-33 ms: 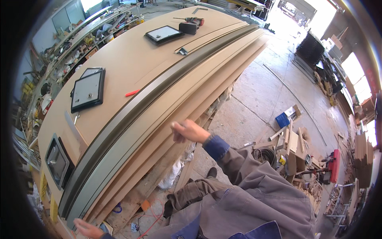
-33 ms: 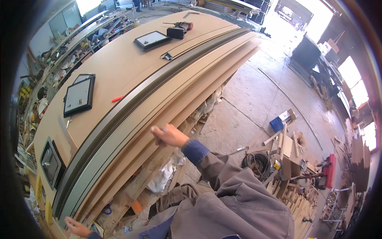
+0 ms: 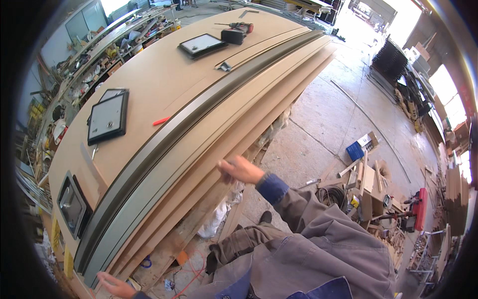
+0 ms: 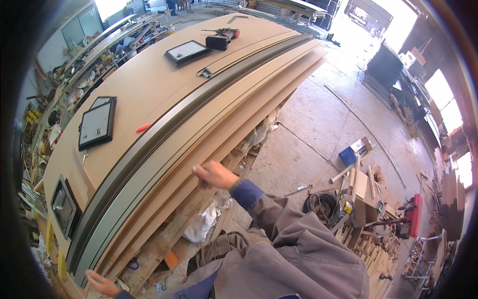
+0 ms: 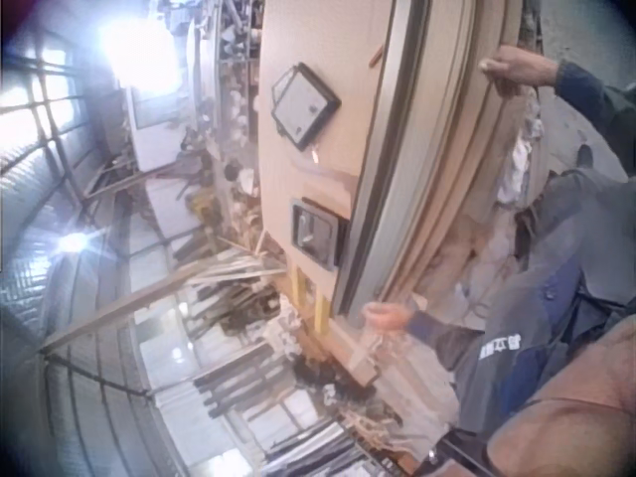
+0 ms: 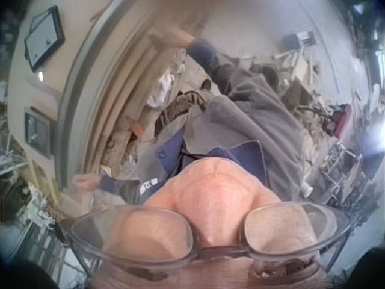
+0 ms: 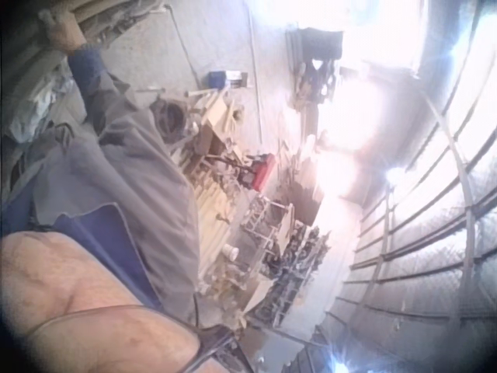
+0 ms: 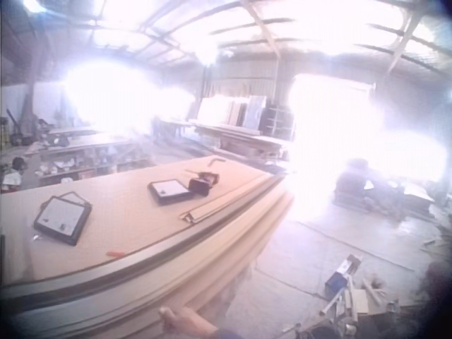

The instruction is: The person uses a miter saw to cut long metal profiles into shorter pieces. They position each profile on the saw, lower the blade to cut, then remove and stack the cut pieces on a workbench. The person repeats this process for several profiles, organizing the finished pieces on the bench.

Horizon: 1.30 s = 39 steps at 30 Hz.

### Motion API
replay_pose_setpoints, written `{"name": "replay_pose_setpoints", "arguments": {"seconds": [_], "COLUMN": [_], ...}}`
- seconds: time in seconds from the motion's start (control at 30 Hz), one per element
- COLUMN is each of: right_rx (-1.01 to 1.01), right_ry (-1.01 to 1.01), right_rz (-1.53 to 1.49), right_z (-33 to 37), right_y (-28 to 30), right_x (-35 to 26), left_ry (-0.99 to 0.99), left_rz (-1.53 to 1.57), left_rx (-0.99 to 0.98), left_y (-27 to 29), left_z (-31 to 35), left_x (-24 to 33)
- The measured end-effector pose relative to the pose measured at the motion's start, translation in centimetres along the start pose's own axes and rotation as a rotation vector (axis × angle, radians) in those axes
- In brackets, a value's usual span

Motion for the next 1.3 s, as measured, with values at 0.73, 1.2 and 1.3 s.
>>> {"name": "replay_pose_setpoints", "arguments": {"seconds": [0.73,1.2,1.3], "right_rx": [0.923,0.980,0.956], "right_ry": [-0.717,-0.720,-0.609], "right_rz": [-0.553,-0.485,-0.390], "right_z": [29.2,11.2,4.4], "right_y": [40.1,68.6,76.6], "right_x": [40.2,44.5,44.0], "left_ry": [-0.252,-0.214,-0.136], "left_rz": [1.371,1.441,1.382], "left_rx": [-0.613,-0.725,-0.722], "left_y": [-1.9,-7.2,-8.6], "left_z": [16.6,18.1,18.0], "left_x": [86.3,120.4,123.6]}}
Point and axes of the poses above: each hand's wrist, its own z-axis away from the middle knuckle, its own y-axis out of the back of the hand, x = y × z, the point moved 7 cm from there along -z, towards the middle knuckle, and after that the axes turned 10 degrees about x, right-handed, at the moved point
